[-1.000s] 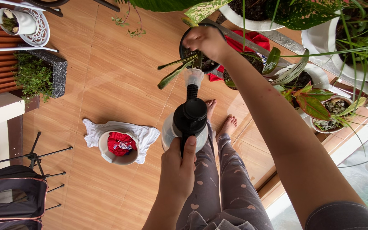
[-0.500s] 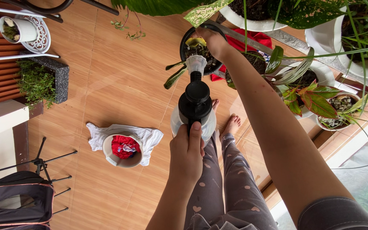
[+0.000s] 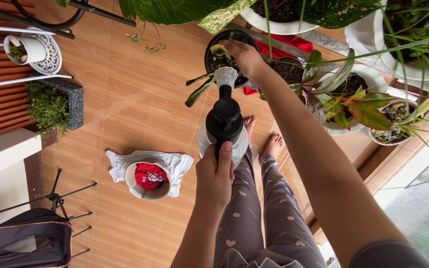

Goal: The person uses a pressurized spray bottle to mist water onto various potted plants, touching and turning the leaves by hand while spraying the foliage.

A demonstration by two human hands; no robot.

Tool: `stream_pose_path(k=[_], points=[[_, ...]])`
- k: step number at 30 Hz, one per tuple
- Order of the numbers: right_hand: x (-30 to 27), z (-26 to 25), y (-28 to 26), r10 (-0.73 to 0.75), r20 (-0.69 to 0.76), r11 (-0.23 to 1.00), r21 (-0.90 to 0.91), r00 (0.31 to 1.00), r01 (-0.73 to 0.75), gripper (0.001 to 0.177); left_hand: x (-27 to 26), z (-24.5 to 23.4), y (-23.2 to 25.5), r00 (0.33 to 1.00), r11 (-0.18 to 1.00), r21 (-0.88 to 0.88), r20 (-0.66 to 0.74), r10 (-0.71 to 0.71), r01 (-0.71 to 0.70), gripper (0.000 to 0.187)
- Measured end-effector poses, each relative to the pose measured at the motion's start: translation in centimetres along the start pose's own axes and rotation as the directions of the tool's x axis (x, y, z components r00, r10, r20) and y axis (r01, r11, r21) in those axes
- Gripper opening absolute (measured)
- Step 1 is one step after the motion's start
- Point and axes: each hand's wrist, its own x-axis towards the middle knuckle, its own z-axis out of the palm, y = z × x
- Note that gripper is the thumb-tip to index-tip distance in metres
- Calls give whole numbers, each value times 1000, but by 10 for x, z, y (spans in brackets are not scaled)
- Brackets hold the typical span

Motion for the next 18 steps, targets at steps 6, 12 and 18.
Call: stream_pose_path(k=[6, 12, 18], points=[[-174, -17, -58, -464, -200, 867, 98, 863, 489, 43, -7, 0, -44, 919, 878, 278, 56, 390, -389, 39], [-292, -1, -99, -746, -110, 663, -26, 657, 748, 23, -7, 18, -74, 802, 741, 312, 161, 575, -594, 32], [-375, -9, -127, -819, -190, 570, -173, 541, 803, 32, -6, 33, -124, 582, 651, -110, 355, 731, -751, 25]])
